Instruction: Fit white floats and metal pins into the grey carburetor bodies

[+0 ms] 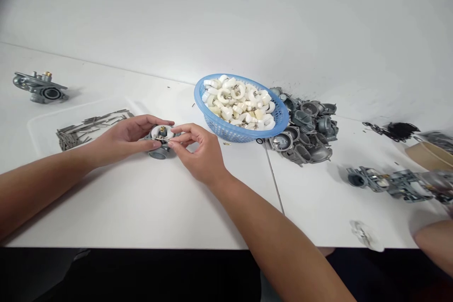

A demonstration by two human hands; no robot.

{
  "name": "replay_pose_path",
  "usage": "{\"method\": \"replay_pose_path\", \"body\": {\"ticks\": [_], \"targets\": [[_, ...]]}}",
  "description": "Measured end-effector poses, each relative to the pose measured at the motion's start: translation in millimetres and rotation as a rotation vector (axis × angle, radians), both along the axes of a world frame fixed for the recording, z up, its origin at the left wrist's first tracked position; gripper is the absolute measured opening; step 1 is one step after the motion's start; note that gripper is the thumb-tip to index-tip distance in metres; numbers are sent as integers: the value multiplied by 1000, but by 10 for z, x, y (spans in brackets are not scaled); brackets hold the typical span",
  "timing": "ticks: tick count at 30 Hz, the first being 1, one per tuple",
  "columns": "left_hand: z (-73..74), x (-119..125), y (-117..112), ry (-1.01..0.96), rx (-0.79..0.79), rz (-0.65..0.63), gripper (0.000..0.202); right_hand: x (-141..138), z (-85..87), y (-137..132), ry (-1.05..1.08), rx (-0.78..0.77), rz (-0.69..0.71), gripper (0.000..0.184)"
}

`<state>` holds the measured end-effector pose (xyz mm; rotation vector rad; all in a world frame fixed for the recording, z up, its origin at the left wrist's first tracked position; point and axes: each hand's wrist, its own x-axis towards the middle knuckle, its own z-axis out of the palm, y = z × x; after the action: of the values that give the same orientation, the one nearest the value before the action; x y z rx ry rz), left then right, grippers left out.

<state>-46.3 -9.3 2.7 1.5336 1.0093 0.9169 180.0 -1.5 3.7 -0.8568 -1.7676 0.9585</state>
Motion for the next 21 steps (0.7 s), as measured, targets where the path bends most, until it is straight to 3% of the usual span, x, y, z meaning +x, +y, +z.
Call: {"method": "replay_pose_path", "body": {"ticks": [4, 13, 21], "targets": [[-3, -23, 13, 4, 16, -35, 43, -28, -11, -32, 0, 55, -33, 11], [-2, -1, 1, 3, -2, 2, 41, -57, 17, -58, 16, 184, -58, 16], [-20, -8, 10, 51, 10, 36, 44, -73, -8, -60, 25, 176, -57, 15]]}}
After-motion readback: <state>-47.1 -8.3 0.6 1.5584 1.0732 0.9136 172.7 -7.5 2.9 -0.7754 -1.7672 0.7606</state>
